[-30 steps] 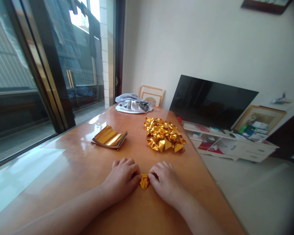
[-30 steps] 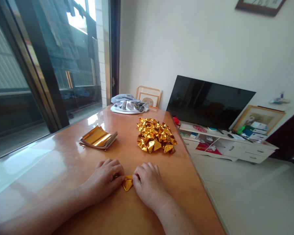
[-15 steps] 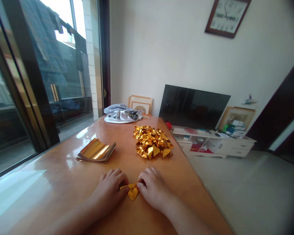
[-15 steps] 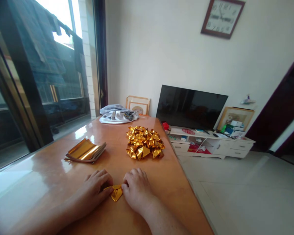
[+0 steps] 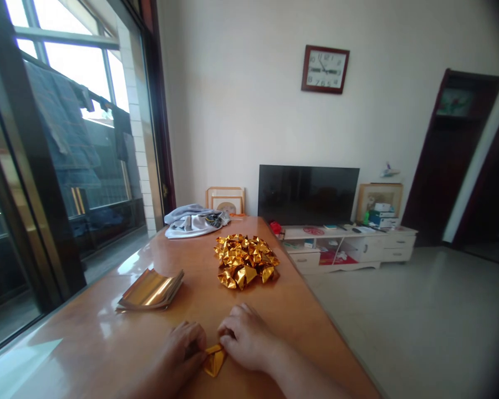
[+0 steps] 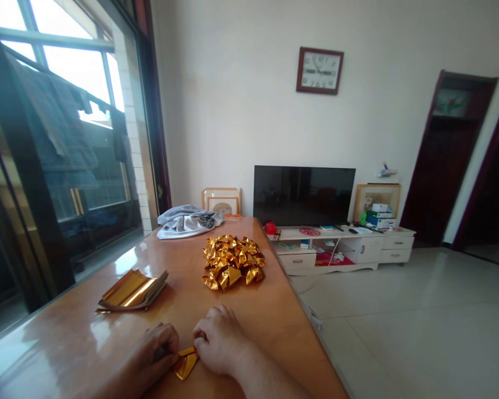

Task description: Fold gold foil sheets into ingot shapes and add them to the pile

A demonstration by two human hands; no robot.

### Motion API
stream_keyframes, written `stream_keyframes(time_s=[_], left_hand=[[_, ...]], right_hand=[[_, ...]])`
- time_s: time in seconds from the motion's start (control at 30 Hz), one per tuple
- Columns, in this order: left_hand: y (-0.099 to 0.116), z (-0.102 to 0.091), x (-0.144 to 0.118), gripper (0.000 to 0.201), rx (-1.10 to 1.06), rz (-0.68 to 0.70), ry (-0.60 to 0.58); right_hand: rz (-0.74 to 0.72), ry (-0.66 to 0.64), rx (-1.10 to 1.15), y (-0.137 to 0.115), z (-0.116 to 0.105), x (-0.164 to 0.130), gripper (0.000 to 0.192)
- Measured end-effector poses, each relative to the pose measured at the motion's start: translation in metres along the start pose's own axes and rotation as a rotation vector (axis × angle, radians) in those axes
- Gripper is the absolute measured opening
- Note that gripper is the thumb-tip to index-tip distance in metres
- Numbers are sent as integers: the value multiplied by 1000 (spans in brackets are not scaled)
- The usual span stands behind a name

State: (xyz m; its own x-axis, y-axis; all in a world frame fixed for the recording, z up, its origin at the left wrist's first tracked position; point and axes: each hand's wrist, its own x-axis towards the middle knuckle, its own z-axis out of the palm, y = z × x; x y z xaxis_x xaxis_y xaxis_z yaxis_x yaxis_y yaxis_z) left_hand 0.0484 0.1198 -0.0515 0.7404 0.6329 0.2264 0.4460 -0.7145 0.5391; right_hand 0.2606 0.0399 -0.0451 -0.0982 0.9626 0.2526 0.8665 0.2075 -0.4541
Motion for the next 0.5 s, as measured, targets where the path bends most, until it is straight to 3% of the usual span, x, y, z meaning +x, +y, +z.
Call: stream_keyframes(time_s=[0.27,0.5], left_hand=[[5,-3,1,5,39,28,-35],[27,-12,0,4,122,-100,-59]], right_hand=[[-6,13,-13,-2,1,-7,12],[10,43,-34,-7,3,-11,14]])
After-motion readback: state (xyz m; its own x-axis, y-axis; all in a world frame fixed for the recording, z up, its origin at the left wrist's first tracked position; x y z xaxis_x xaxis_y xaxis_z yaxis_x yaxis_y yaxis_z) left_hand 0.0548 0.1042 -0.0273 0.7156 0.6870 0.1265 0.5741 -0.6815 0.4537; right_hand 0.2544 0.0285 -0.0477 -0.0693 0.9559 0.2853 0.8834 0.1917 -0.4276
